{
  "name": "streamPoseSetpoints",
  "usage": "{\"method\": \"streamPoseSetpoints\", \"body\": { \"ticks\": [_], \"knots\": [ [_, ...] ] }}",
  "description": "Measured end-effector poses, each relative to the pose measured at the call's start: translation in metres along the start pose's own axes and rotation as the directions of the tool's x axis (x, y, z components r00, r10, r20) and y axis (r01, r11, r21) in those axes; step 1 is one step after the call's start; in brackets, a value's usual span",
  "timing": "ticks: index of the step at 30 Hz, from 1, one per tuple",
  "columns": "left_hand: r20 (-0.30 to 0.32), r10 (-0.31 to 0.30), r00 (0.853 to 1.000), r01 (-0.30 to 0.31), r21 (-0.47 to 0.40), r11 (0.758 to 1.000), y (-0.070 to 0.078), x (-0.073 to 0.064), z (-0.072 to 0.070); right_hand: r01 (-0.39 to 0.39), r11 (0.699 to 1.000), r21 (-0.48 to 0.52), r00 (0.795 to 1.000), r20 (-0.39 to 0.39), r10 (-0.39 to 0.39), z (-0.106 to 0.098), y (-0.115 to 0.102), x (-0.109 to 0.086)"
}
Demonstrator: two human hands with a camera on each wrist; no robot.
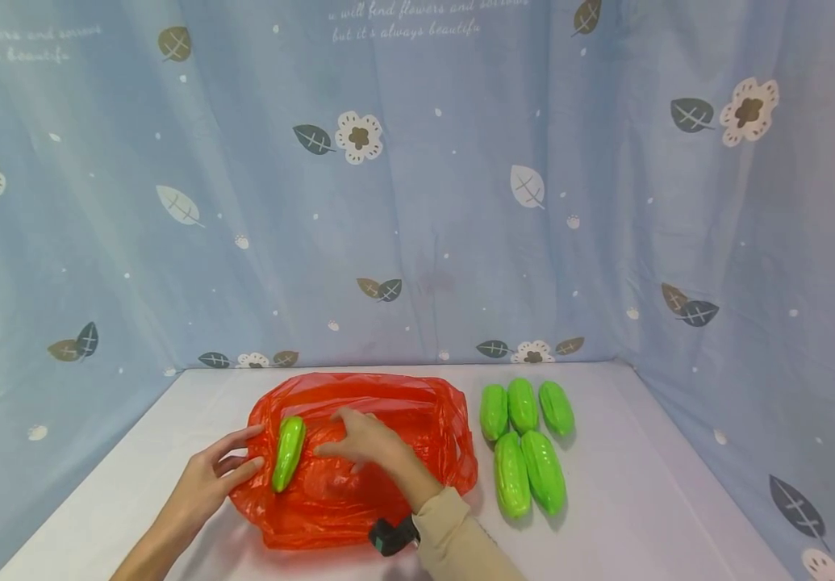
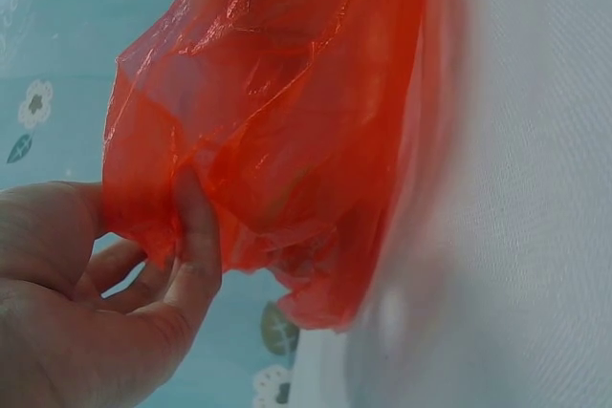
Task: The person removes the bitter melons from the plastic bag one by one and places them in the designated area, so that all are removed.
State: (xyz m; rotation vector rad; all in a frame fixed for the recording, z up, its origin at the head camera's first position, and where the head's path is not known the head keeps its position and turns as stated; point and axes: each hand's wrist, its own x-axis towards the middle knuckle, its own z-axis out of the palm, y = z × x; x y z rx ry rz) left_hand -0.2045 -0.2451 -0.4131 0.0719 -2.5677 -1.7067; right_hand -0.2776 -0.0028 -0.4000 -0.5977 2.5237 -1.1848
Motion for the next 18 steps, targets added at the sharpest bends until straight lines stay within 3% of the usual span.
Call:
{"method": "streamPoseSetpoints", "body": {
  "ticks": [18],
  "knots": [
    [0.013,0.015,1.000,-0.015,-0.009,1.000,0.000,0.000,-0.002,-0.010,0.986,0.164,1.000,0.000,0.010,0.028,-0.004,0.027]
  ]
}}
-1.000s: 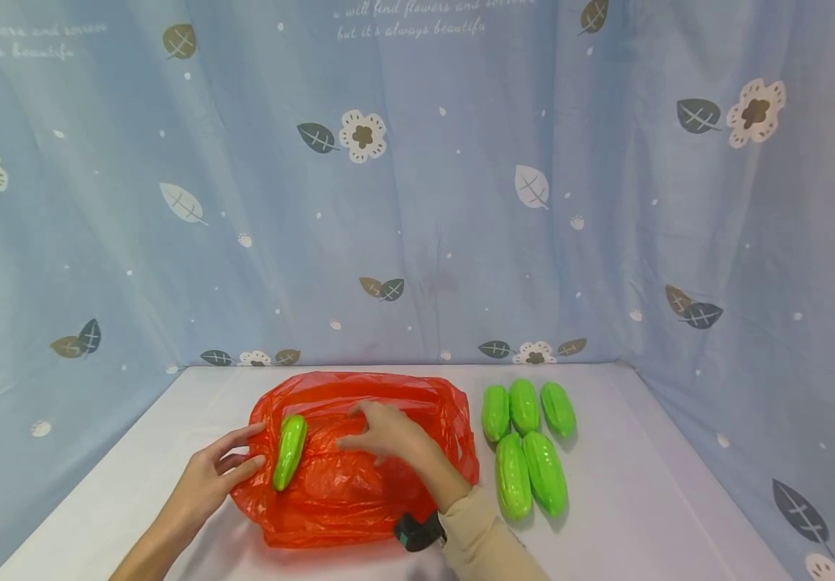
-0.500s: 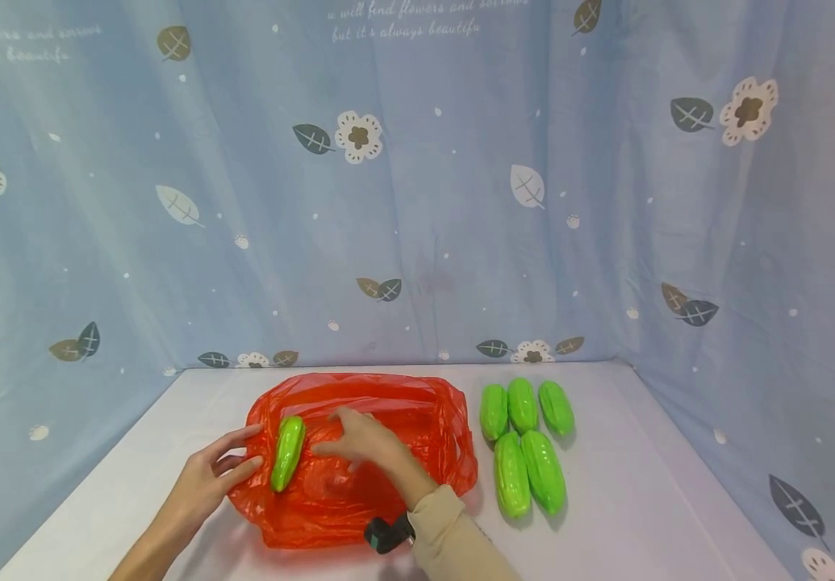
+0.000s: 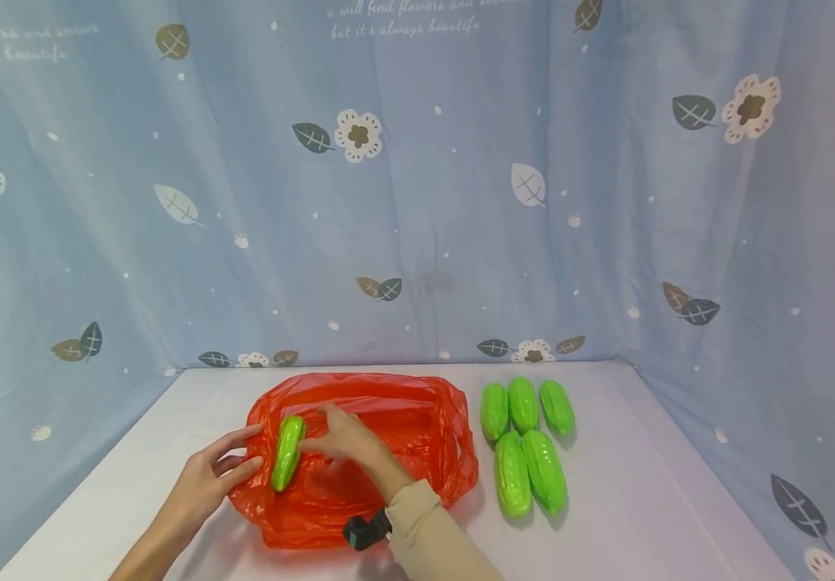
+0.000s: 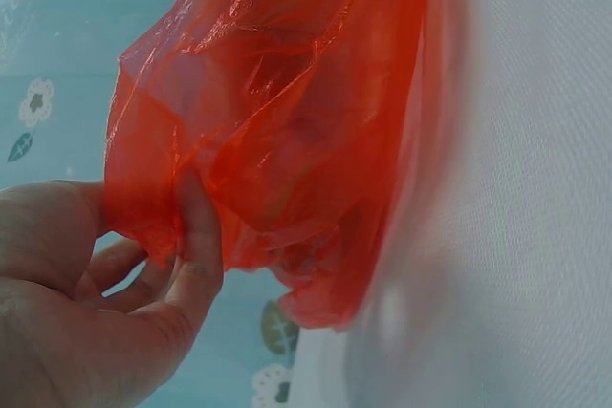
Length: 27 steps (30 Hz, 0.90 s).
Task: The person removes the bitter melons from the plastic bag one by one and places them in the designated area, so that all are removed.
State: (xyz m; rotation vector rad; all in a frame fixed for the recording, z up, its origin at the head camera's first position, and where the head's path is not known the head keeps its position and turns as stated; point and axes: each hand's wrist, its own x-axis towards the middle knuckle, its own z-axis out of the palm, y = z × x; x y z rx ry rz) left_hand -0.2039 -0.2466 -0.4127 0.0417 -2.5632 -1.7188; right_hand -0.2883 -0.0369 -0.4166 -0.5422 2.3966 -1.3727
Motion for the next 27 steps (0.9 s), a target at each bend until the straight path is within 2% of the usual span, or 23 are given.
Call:
{"method": "streamPoseSetpoints", "body": {
  "ticks": [12,19,27],
  "knots": [
    [0.005,0.000,1.000,0.000,0.003,1.000,-0.001,0.000,-0.001,-0.037,0.997,0.074,0.999,-0.008,0.037,0.018,-0.005,0.007],
    [0.006,0.000,1.000,0.000,0.000,1.000,-0.001,0.000,-0.001,-0.031,0.997,0.075,0.999,-0.027,0.033,0.023,-0.009,0.008],
    [0.009,0.019,1.000,-0.019,-0.008,1.000,-0.001,0.000,-0.002,0.003,0.998,0.068,1.000,-0.012,-0.002,0.026,-0.009,0.008]
  ]
}}
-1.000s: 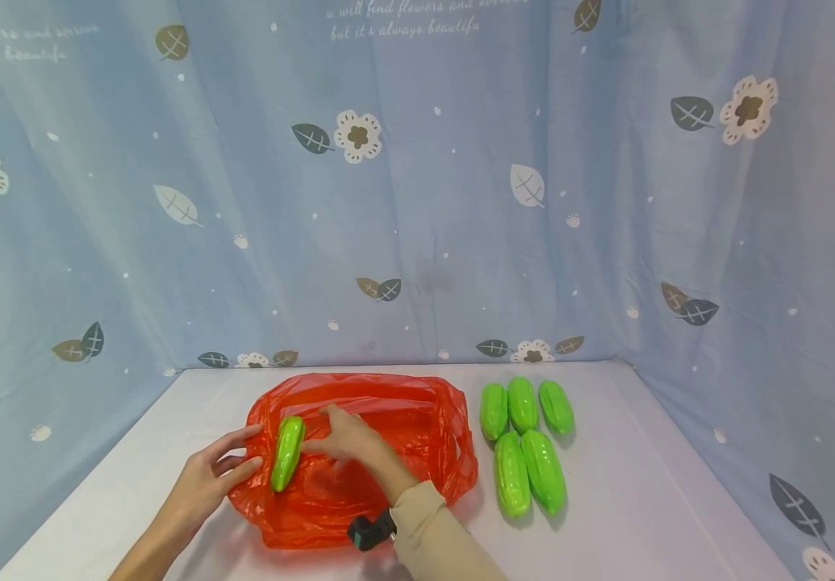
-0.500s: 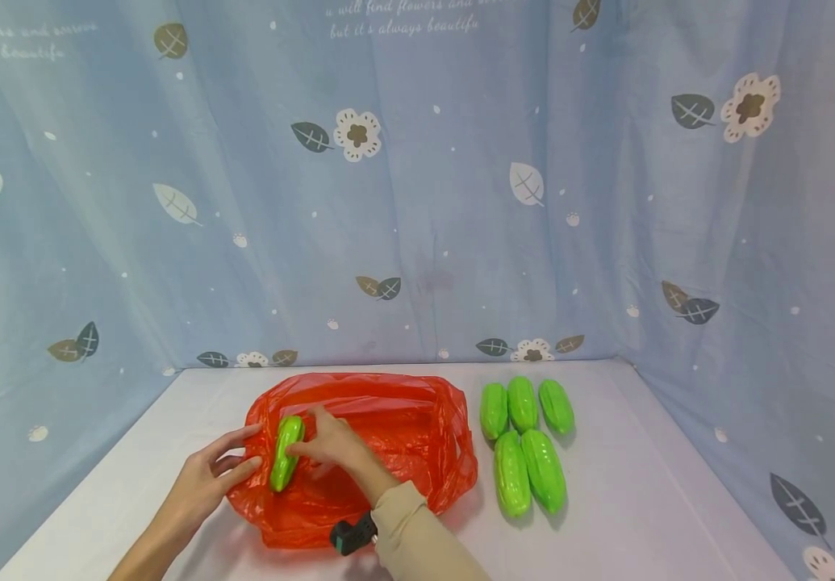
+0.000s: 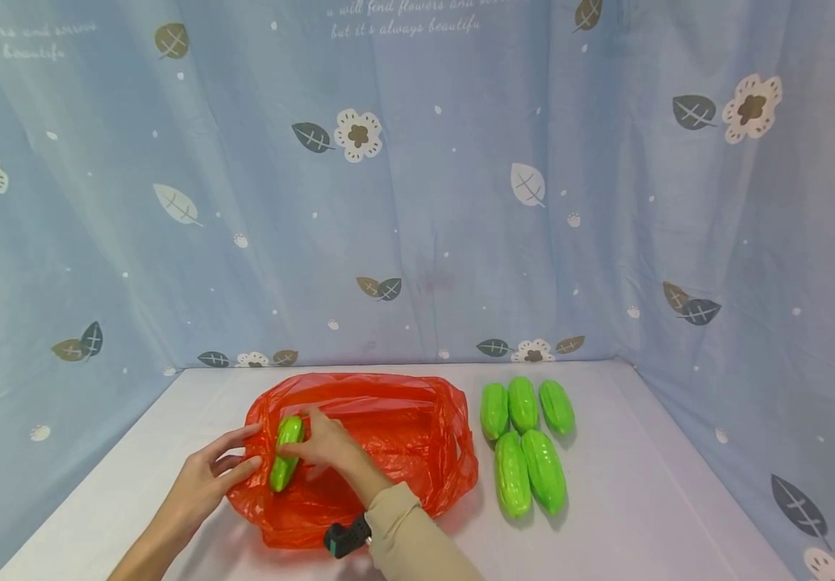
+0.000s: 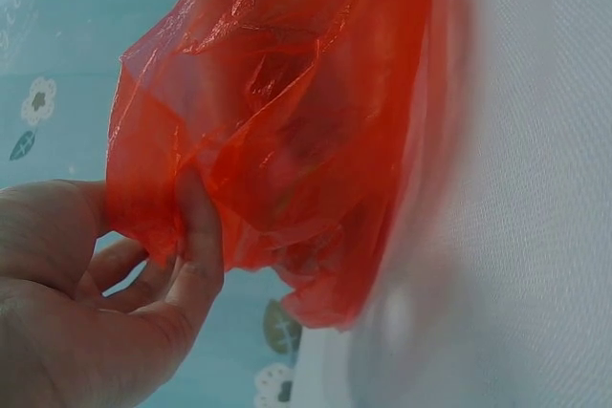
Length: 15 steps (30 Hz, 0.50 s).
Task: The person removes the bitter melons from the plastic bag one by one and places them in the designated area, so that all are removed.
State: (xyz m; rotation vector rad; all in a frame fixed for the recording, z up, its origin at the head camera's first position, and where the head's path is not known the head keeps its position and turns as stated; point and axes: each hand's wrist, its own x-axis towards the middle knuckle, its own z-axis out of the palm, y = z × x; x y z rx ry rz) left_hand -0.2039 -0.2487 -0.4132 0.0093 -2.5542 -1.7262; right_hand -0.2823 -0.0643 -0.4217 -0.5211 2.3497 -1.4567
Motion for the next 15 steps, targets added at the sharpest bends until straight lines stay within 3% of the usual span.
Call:
{"method": "streamPoseSetpoints", "body": {
  "ticks": [15],
  "knots": [
    [-0.007,0.003,1.000,-0.003,-0.004,1.000,0.0019,-0.0007,0.0004,0.000,1.000,0.029,1.000,0.004,0.000,0.0071,-0.0005,0.0040]
  ]
}}
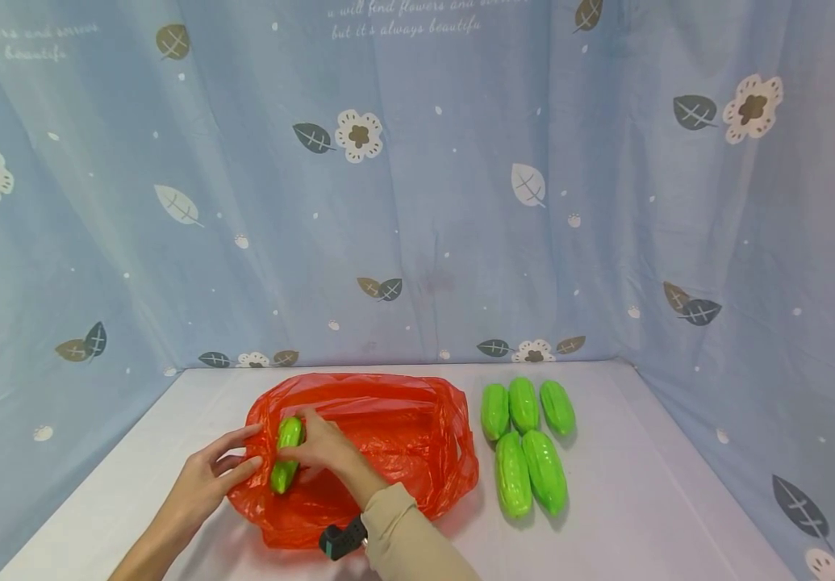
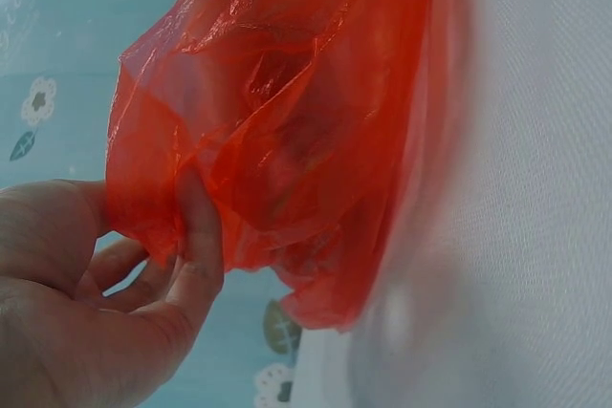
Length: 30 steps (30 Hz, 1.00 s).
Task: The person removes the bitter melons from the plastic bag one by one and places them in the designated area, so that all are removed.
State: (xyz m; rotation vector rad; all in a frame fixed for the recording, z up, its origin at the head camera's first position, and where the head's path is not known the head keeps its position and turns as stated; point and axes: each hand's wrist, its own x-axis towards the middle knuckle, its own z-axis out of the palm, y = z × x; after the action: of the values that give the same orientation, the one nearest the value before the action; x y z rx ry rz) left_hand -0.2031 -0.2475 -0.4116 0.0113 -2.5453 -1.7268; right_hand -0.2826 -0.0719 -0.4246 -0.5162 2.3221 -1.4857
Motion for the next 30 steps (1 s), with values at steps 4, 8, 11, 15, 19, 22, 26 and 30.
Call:
{"method": "streamPoseSetpoints", "body": {
  "ticks": [4,8,11,15,19,22,26,30],
  "knots": [
    [0.002,-0.001,1.000,0.001,0.008,1.000,0.000,0.000,0.000,0.005,1.000,0.015,1.000,0.011,-0.006,0.000,0.001,0.000],
    [0.004,-0.004,1.000,0.004,0.014,1.000,0.000,0.000,0.000,0.008,1.000,0.026,1.000,0.019,-0.009,-0.002,0.002,-0.001],
    [0.002,-0.011,1.000,0.011,0.021,1.000,0.001,0.000,0.000,0.009,1.000,0.029,1.000,0.026,-0.010,-0.003,0.003,-0.001],
    [-0.004,-0.024,1.000,0.025,0.034,0.999,0.001,0.000,0.001,0.003,0.999,0.039,0.999,0.032,-0.004,-0.006,0.003,-0.003],
    [-0.004,-0.030,1.000,0.030,0.039,0.999,0.002,0.000,0.001,0.000,0.999,0.054,0.999,0.032,-0.001,-0.008,0.003,-0.004],
    [-0.003,-0.029,1.000,0.029,0.036,0.999,0.002,0.001,0.001,-0.007,0.998,0.069,0.999,0.036,0.004,-0.010,0.002,-0.005],
    [0.000,-0.025,1.000,0.025,0.026,0.999,0.002,0.000,0.000,-0.016,0.996,0.088,0.999,0.044,0.012,-0.011,0.003,-0.006],
    [0.004,-0.009,1.000,0.009,0.011,1.000,0.001,0.000,-0.001,-0.001,0.994,0.108,0.999,0.043,-0.004,-0.015,0.005,-0.008]
  ]
}}
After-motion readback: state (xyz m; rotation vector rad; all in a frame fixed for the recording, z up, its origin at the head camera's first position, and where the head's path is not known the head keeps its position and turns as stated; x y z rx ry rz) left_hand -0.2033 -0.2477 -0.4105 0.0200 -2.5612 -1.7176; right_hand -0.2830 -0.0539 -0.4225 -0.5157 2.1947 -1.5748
